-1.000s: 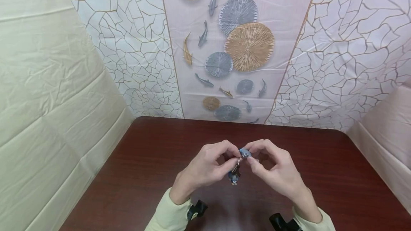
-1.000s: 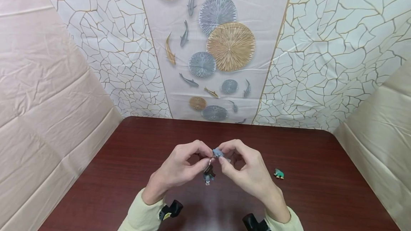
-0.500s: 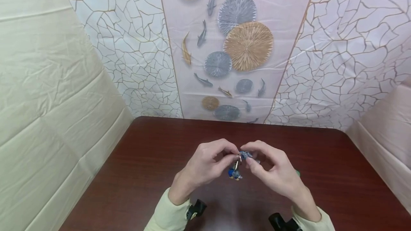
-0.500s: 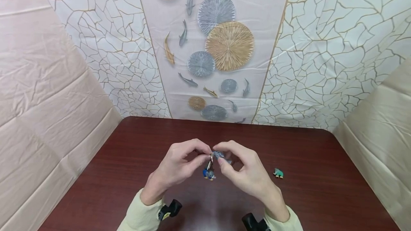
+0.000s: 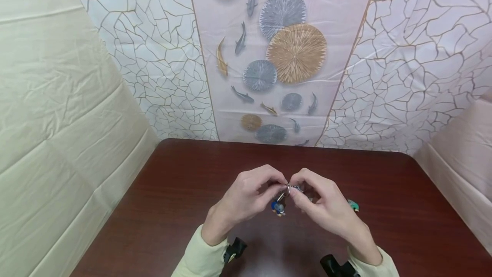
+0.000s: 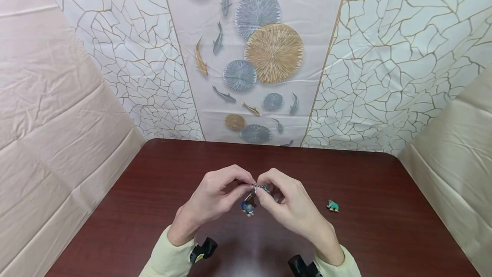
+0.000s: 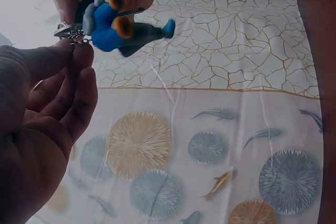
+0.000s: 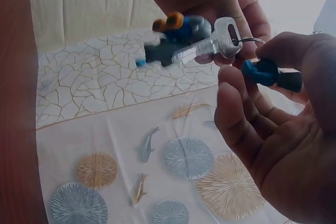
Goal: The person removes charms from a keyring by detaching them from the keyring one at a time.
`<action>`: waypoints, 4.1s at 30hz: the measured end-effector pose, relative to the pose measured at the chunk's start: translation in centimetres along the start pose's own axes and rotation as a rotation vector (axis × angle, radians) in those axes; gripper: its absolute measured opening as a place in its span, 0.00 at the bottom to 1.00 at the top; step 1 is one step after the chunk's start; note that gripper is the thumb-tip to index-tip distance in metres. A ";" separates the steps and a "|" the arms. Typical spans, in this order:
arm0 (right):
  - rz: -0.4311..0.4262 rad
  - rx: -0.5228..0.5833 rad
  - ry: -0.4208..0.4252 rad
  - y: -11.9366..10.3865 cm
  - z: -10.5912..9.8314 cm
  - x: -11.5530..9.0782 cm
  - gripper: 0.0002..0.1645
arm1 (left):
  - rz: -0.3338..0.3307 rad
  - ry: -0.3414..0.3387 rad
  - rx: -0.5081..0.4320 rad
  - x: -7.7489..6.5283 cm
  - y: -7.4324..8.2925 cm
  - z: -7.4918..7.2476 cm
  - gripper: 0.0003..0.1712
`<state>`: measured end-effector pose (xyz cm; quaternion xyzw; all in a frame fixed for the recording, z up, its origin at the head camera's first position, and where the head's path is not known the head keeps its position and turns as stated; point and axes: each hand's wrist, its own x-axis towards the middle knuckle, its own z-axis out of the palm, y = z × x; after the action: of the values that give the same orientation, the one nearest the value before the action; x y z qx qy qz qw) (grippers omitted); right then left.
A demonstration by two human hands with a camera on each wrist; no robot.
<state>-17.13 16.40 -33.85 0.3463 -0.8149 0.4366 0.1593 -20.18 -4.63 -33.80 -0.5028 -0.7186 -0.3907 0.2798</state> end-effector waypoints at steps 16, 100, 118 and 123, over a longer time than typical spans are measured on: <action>0.002 0.005 0.018 -0.1 0.0 -0.1 0.15 | -0.061 0.018 -0.007 -0.3 -0.4 0.7 0.03; -0.305 0.191 0.108 -0.5 0.7 0.3 0.21 | 0.140 0.018 0.039 0.4 0.4 -0.1 0.08; -0.247 0.197 0.076 -0.7 0.9 0.1 0.22 | 0.104 0.064 -0.004 0.1 0.6 -0.1 0.10; -0.281 0.187 0.086 -1.0 1.0 0.2 0.21 | 0.101 0.051 -0.025 0.0 0.6 -0.2 0.10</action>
<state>-16.56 15.15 -33.72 0.4512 -0.7068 0.4983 0.2206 -19.61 -4.64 -33.53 -0.5318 -0.6800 -0.3978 0.3109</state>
